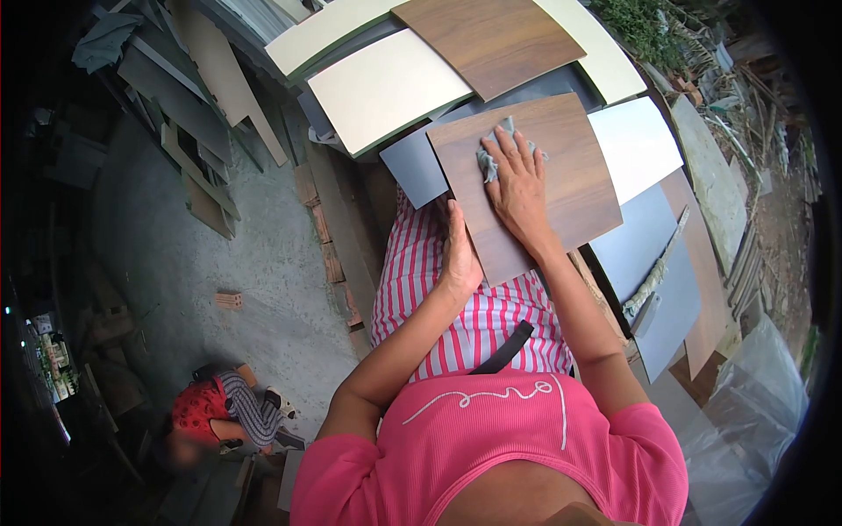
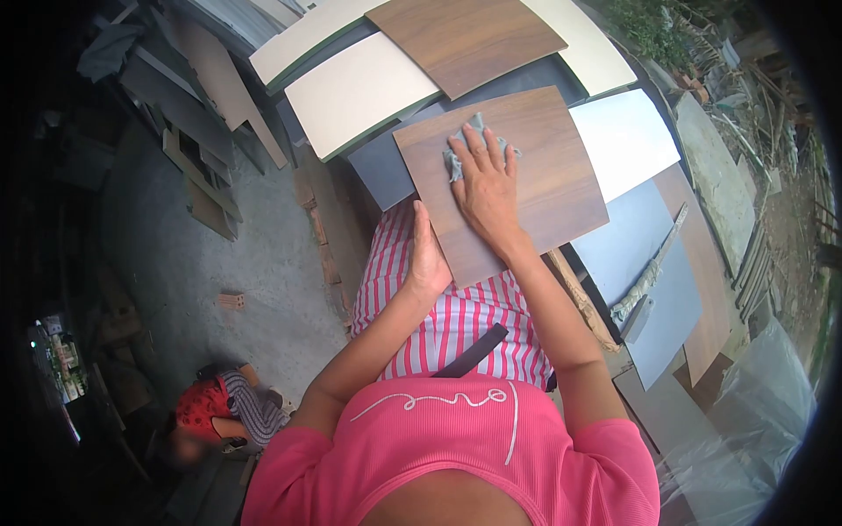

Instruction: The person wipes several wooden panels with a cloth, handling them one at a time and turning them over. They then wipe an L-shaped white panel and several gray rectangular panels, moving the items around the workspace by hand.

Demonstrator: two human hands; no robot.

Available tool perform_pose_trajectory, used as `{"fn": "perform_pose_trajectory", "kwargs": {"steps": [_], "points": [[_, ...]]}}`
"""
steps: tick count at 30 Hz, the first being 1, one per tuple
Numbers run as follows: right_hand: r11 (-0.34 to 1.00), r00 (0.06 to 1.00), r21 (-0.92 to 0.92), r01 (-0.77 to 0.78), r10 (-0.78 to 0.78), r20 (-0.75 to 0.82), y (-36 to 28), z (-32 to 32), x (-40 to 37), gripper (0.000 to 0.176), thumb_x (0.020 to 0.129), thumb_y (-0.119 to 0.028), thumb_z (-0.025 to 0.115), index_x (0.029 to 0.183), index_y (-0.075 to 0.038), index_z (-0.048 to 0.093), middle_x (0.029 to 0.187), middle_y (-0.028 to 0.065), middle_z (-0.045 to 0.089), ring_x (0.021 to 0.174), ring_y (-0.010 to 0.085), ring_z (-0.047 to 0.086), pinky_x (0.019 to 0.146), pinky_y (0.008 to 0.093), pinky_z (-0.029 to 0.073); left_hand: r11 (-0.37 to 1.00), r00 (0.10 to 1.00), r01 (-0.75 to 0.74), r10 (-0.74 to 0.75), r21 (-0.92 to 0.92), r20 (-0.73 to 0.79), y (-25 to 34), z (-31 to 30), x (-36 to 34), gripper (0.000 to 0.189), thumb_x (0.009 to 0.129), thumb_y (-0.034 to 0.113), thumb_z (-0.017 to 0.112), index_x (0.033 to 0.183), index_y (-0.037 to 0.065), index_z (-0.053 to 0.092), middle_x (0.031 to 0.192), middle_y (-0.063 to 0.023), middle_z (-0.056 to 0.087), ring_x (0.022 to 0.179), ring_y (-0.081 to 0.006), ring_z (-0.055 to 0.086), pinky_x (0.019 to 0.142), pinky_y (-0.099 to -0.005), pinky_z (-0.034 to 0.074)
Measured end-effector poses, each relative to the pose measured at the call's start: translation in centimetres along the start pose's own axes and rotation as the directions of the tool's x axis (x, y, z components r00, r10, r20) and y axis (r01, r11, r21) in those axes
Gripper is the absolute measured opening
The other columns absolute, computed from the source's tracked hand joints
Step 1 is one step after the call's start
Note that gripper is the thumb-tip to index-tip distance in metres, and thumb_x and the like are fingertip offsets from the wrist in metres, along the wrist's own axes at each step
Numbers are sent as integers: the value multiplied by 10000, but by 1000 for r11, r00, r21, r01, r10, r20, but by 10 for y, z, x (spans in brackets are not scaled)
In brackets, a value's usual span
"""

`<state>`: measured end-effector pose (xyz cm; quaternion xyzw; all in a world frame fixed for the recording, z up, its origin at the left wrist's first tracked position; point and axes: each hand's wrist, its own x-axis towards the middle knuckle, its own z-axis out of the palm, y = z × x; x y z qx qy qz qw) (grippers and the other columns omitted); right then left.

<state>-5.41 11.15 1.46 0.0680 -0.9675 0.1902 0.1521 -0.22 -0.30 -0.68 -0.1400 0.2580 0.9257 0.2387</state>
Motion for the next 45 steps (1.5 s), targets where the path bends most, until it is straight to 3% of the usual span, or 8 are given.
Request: {"fn": "perform_pose_trajectory", "kwargs": {"steps": [4,8,12,19,24,37,44,45], "points": [[962,957,75,263,-270,108,-36,8,11,547,758,-159,609,1291,-175,488,1423,34,375,1334,264,308,1092,495,207,994,995,-95,94,50,25,1,4,-1,730,915,621,291,1433,116,197,1433,-86,308,1309,-226,333,1060,-389,316],[947,943,96,307,-317,100,-24,6,26,526,769,-159,599,1283,-181,493,1419,20,381,1332,252,312,1094,484,214,998,998,-65,65,9,19,3,8,-3,775,890,653,319,1437,120,186,1432,-96,305,1301,-233,343,1057,-395,318],[963,964,76,258,-262,46,11,2,35,481,805,-153,558,1281,-183,494,1420,23,381,1331,253,316,1094,481,211,998,999,-29,30,50,-24,2,4,-4,795,870,596,477,1406,59,237,1375,-123,367,1270,-232,373,1042,-388,333],[973,970,-80,-218,207,-132,111,-19,25,484,841,-128,452,1324,-159,457,1409,86,398,1316,291,332,1085,483,219,989,999,-33,39,143,-35,-2,-5,1,686,882,463,569,1337,-1,349,1321,-118,436,1217,-207,422,1030,-362,338],[946,940,-52,-321,312,-136,146,-32,-11,481,849,-137,444,1330,-139,448,1398,124,402,1291,325,353,1081,455,240,987,998,-20,31,161,-63,-3,-7,1,664,889,443,568,1331,-6,357,1323,-115,437,1223,-200,413,1030,-359,337],[895,888,-106,-433,403,-220,109,-50,-89,488,834,-75,467,1320,-118,452,1372,136,417,1275,321,362,1083,443,238,967,999,-14,27,253,-44,-1,1,-13,729,903,489,511,1378,-14,281,1386,-129,365,1273,-217,364,1055,-360,316],[825,803,195,-531,563,-197,102,-78,-98,342,886,-116,469,1213,-56,550,1253,164,524,1145,300,494,991,392,372,965,997,6,13,263,-71,12,20,-38,702,903,470,525,1373,-2,303,1377,-122,387,1266,-213,377,1049,-356,317],[683,703,384,-621,702,-112,101,-83,-97,329,913,-145,448,1211,-54,553,1244,156,530,1122,279,515,974,378,387,962,996,0,24,274,-81,16,24,-40,693,905,468,523,1370,-1,312,1374,-116,394,1261,-209,383,1045,-355,319]]}}
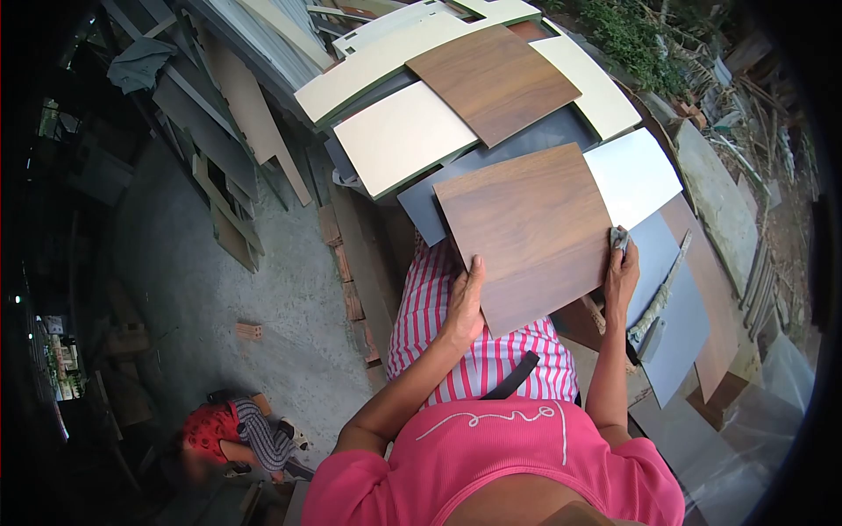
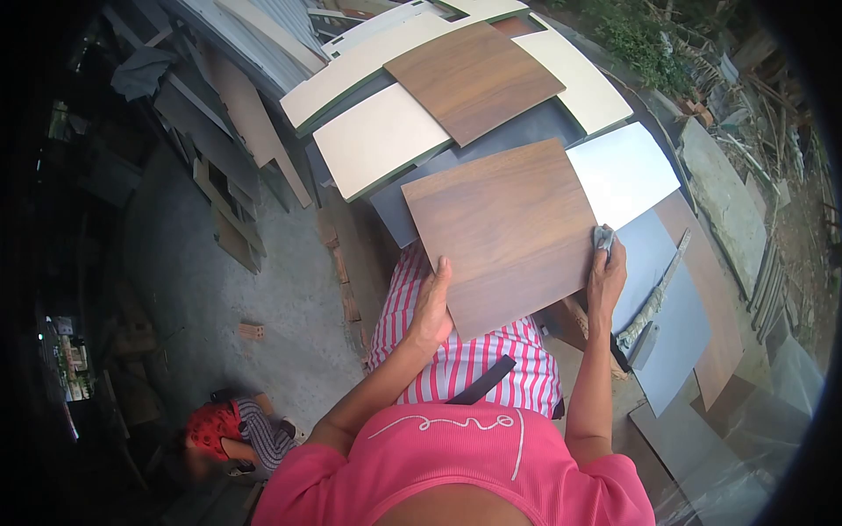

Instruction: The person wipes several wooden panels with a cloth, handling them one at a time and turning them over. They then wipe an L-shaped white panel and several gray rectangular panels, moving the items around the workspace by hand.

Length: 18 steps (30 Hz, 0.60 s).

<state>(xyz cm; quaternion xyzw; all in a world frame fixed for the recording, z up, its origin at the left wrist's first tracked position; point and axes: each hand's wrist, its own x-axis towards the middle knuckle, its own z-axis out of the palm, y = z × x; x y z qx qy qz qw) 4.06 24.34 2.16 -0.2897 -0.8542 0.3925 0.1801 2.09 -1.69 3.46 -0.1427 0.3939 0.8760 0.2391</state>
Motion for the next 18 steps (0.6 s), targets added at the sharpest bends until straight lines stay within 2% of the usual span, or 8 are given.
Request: {"fn": "perform_pose_trajectory", "kwargs": {"steps": [1,3,4,5,6,7,13,18], "points": [[968,982,164,-190,185,46,0,-3,0,322,940,-174,427,1209,-53,555,1236,148,537,1100,259,536,958,364,402,1000,1000,1,-1,4,0,4,1,-2,693,905,468,523,1370,-1,312,1374,-116,394,1261,-209,383,1045,-355,319],[925,983,334,-182,171,65,31,1,8,349,969,-228,403,1239,-39,520,1219,120,546,1060,238,562,930,366,425,999,999,-30,31,36,-15,12,2,-6,673,910,466,515,1366,9,325,1359,-100,414,1243,-194,399,1034,-349,326],[628,928,687,-364,307,211,38,0,11,352,973,-236,408,1243,-30,500,1218,117,547,1071,243,559,938,379,427,999,1000,-28,29,37,-12,16,2,-7,673,910,466,515,1366,9,325,1359,-100,414,1243,-194,399,1034,-349,326],[179,849,861,-476,350,396,44,0,13,356,976,-244,413,1247,-21,480,1216,114,548,1082,248,556,946,392,429,997,999,-51,52,51,-14,19,3,-8,659,915,465,507,1363,16,328,1351,-96,422,1233,-187,408,1031,-344,328],[-64,760,890,-451,496,420,28,-2,11,343,969,-237,437,1225,-11,461,1223,108,548,1115,251,540,966,411,431,995,997,-74,75,64,-16,23,5,-8,645,920,463,499,1361,23,332,1343,-92,430,1222,-180,417,1027,-340,329],[-63,762,892,-448,495,418,31,0,9,343,969,-237,437,1225,-11,461,1223,108,548,1115,251,540,966,411,431,995,997,-76,77,64,-12,26,8,-9,645,920,463,499,1361,23,332,1343,-92,430,1222,-180,417,1027,-340,329],[-569,904,704,-424,-227,361,-4,0,-7,318,946,-195,474,1206,-14,487,1248,117,539,1188,242,483,1031,400,358,995,995,-100,100,-17,10,43,6,-9,604,922,487,474,1339,60,376,1300,-67,462,1207,-166,431,1007,-339,356],[-489,906,764,-420,-187,379,-5,-3,-4,378,918,-221,522,1242,-34,471,1248,109,540,1192,245,469,1051,382,320,993,993,-93,87,79,77,37,6,-18,594,929,468,474,1344,53,380,1327,-64,451,1217,-157,425,1011,-320,353]]}}
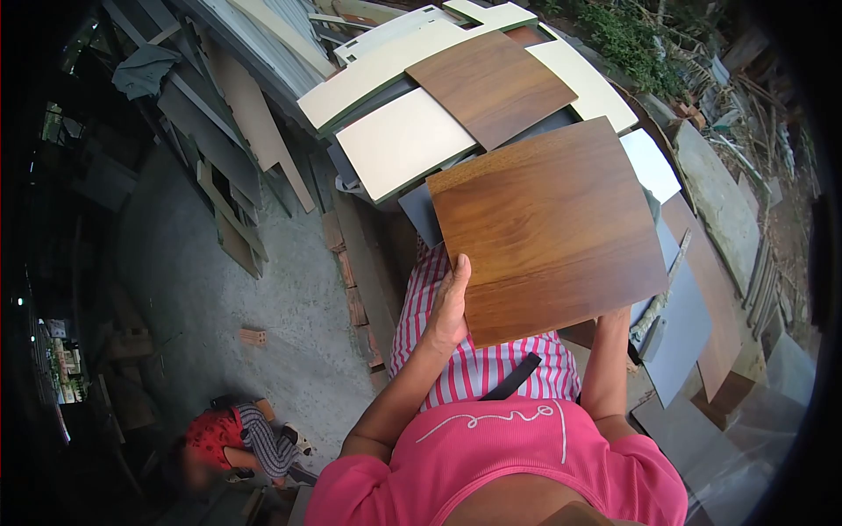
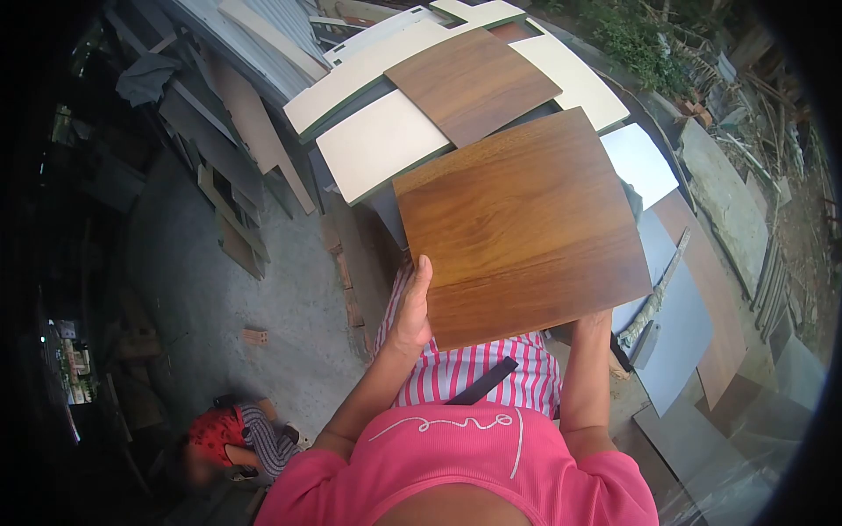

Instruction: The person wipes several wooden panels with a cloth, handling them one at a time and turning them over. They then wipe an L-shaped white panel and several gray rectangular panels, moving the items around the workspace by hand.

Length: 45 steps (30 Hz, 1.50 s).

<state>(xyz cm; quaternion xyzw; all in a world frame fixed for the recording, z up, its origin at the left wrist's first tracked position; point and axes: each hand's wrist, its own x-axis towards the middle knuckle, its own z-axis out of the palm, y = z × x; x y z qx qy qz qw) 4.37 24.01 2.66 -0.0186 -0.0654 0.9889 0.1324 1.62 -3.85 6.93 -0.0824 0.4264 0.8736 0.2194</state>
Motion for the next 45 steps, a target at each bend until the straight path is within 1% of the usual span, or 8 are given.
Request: {"fn": "perform_pose_trajectory", "kwargs": {"steps": [5,10,18,27,33,39,40,45], "points": [[998,999,-59,-32,32,2,-1,1,-4,389,911,-227,532,1245,-38,469,1248,107,540,1189,243,470,1045,380,327,971,969,222,-209,-90,131,-15,4,-6,598,940,455,456,1357,37,364,1338,-81,452,1217,-174,440,1009,-336,369],[993,999,-114,-41,43,11,-3,0,-3,400,905,-233,541,1249,-41,467,1248,105,540,1186,241,471,1039,379,334,952,956,251,-216,-176,199,-27,9,-5,657,927,506,440,1383,48,320,1385,-90,393,1256,-188,398,1020,-355,362],[977,997,-200,-77,80,4,-4,-9,-7,419,894,-242,556,1254,-47,464,1249,102,539,1182,238,473,1029,376,344,983,993,31,-10,-183,114,-7,17,-9,708,922,556,396,1402,50,275,1399,-101,367,1270,-204,378,1034,-367,346],[944,989,-297,-142,149,1,1,-15,-12,441,883,-252,572,1261,-54,461,1250,98,539,1176,234,476,1018,373,357,958,993,-22,55,-287,108,-16,9,-8,695,934,564,345,1390,43,288,1383,-96,384,1247,-200,406,1017,-351,364],[905,957,-320,-281,291,-19,35,-31,-11,456,875,-259,583,1265,-58,458,1250,95,539,1173,232,477,1011,372,365,969,969,-236,240,66,-54,3,24,-15,574,963,483,377,1339,50,350,1276,-42,442,1177,-122,410,997,-302,345],[859,931,-375,-349,364,-31,42,-39,-17,471,867,-266,594,1269,-63,456,1251,92,538,1169,229,479,1004,370,373,969,956,-228,241,95,-165,-23,1,2,428,953,429,465,1214,91,444,1077,50,449,1049,-48,393,959,-269,319],[852,928,-385,-354,371,-31,41,-40,-18,474,866,-267,596,1270,-64,456,1251,92,538,1168,229,479,1003,369,374,976,973,-196,205,94,-104,-19,2,1,625,958,421,442,1392,5,273,1332,-96,326,1216,-186,302,1047,-314,223],[818,918,-439,-371,394,-41,35,-46,-23,486,859,-273,605,1273,-67,454,1251,90,538,1165,227,480,996,368,381,913,918,-384,394,137,-55,-3,8,0,711,940,443,457,1430,1,193,1429,-127,251,1319,-209,215,1087,-313,177]]}}
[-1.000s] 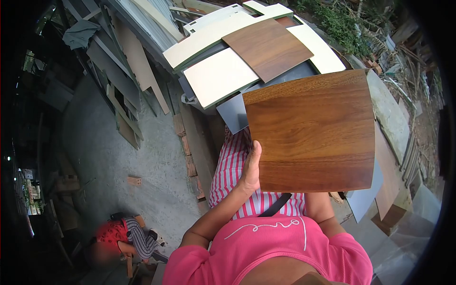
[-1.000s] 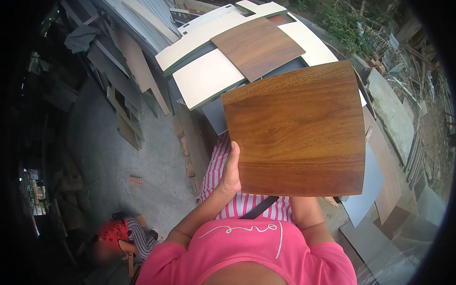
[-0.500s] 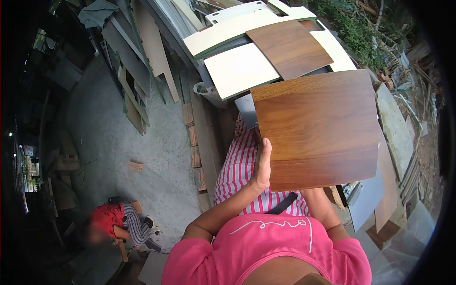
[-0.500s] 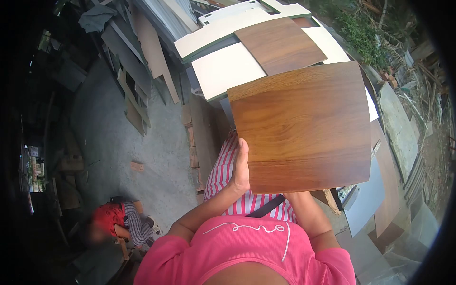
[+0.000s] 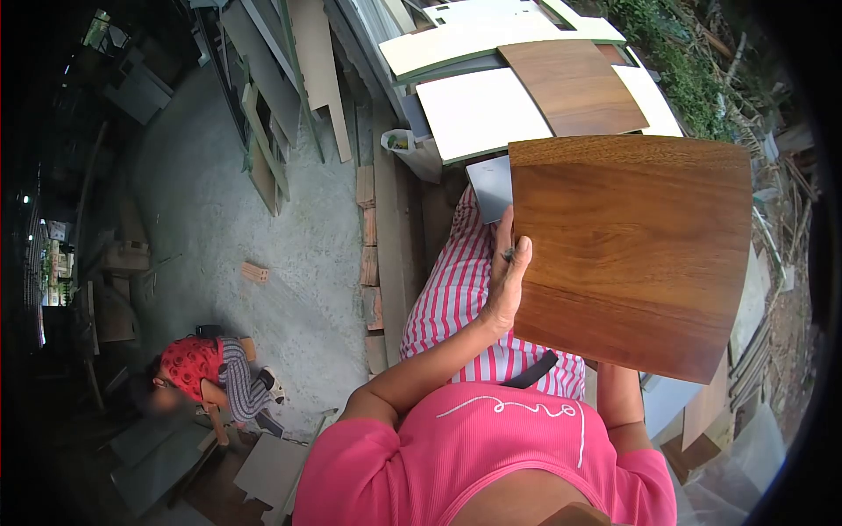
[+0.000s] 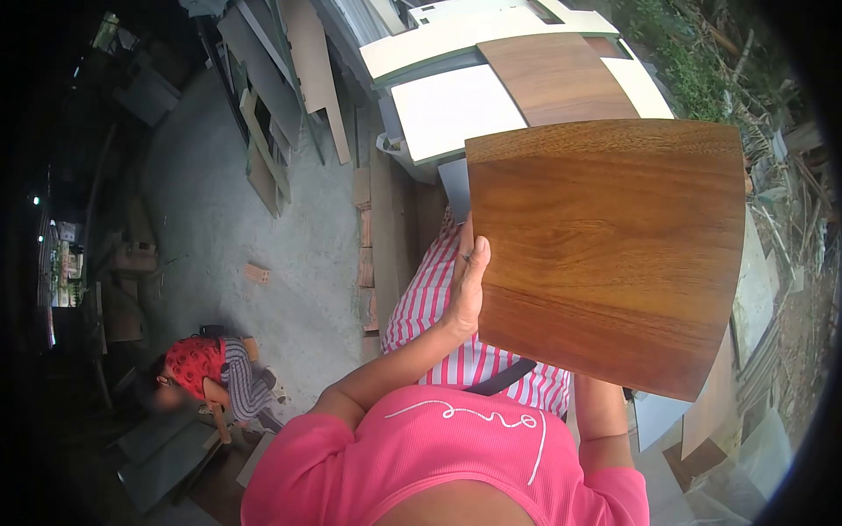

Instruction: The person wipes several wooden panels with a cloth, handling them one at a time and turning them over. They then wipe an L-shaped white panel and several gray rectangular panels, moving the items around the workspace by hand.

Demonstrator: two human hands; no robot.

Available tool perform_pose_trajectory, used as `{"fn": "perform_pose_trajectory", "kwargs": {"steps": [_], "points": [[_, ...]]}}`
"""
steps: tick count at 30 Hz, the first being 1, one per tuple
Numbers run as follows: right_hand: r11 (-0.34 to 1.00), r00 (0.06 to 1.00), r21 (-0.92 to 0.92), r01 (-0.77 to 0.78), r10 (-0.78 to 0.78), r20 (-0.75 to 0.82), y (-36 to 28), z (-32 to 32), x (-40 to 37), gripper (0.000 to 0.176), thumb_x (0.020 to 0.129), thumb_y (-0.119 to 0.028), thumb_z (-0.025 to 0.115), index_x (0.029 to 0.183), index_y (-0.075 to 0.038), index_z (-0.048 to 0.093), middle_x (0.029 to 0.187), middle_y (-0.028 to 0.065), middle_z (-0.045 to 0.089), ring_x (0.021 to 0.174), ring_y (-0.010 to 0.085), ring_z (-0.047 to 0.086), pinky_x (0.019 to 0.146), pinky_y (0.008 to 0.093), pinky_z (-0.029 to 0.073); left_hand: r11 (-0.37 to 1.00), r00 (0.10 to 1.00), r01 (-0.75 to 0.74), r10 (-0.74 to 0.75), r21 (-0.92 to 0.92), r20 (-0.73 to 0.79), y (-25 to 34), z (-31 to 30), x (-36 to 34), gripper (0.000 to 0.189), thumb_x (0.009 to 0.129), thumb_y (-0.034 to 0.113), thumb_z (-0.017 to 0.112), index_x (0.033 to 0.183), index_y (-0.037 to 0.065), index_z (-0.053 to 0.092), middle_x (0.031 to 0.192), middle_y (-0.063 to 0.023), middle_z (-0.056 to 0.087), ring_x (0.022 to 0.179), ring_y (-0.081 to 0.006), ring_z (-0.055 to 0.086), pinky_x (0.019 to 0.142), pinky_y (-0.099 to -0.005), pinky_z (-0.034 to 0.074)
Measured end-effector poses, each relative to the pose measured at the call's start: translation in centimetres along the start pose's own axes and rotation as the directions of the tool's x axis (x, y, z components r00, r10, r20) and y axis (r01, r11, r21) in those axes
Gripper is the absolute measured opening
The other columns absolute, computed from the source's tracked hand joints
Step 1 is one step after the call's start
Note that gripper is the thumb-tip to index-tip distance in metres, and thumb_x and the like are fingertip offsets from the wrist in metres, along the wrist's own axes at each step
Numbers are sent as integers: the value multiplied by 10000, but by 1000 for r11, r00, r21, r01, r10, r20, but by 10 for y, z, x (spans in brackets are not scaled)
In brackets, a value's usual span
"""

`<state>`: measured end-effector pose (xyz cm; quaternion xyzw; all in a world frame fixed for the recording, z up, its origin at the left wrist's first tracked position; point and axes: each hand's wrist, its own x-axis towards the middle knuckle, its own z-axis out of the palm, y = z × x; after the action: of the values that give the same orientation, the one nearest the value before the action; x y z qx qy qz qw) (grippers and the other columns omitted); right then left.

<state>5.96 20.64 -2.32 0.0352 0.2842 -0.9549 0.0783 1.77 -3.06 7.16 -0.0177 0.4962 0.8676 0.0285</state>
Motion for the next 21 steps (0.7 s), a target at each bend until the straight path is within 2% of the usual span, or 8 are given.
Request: {"fn": "perform_pose_trajectory", "kwargs": {"steps": [5,8,10,11,13,14,16,21], "points": [[998,1000,-56,-19,18,-8,0,-8,-9,499,853,-279,615,1276,-71,452,1251,87,538,1162,225,482,990,366,388,998,1000,-13,12,54,20,1,-3,-1,755,927,463,462,1448,21,141,1493,-141,161,1386,-219,96,1120,-327,112],[996,999,-86,-33,32,-13,1,-14,-13,507,849,-282,620,1279,-73,450,1252,86,538,1161,224,482,987,365,392,991,996,-83,81,102,24,-4,-4,-1,676,939,453,448,1425,31,243,1446,-122,273,1346,-202,215,1098,-315,184],[993,999,-107,-41,39,-18,0,-16,-17,512,846,-284,624,1280,-75,450,1252,85,537,1159,223,483,984,365,395,987,993,112,-108,-112,43,-5,-3,-6,549,951,423,450,1346,46,392,1310,-63,441,1218,-146,384,1028,-289,301],[992,999,-117,-44,42,-20,-1,-18,-18,515,845,-286,626,1281,-75,449,1252,85,537,1159,223,483,983,364,396,987,993,114,-109,-113,43,-6,-2,-6,549,951,423,450,1346,46,392,1310,-63,441,1218,-146,384,1028,-289,301],[989,999,-136,-51,48,-24,-1,-19,-21,520,842,-288,630,1282,-77,449,1252,84,537,1158,222,484,981,364,399,951,983,174,-181,-255,-3,-10,-2,-6,408,958,382,466,1218,73,526,1105,19,553,1034,-74,488,932,-253,384],[988,998,-147,-55,52,-26,-1,-21,-23,523,841,-289,631,1283,-77,448,1252,83,537,1157,221,484,979,364,400,951,983,175,-182,-256,-2,-14,-6,-5,408,958,382,466,1218,73,526,1105,19,553,1034,-74,488,932,-253,384],[984,998,-167,-64,59,-30,-1,-24,-25,528,838,-291,635,1284,-79,447,1252,83,537,1156,221,484,977,363,403,945,968,246,-232,-213,92,-15,-13,-1,510,970,396,416,1335,40,419,1323,-63,475,1184,-133,458,994,-296,370],[972,996,-216,-88,81,-41,-1,-28,-32,541,832,-297,644,1288,-83,445,1253,80,537,1153,219,486,971,361,410,913,957,284,-251,-293,146,-9,-14,-1,481,966,387,434,1305,46,465,1287,-43,513,1159,-119,477,982,-286,377]]}}
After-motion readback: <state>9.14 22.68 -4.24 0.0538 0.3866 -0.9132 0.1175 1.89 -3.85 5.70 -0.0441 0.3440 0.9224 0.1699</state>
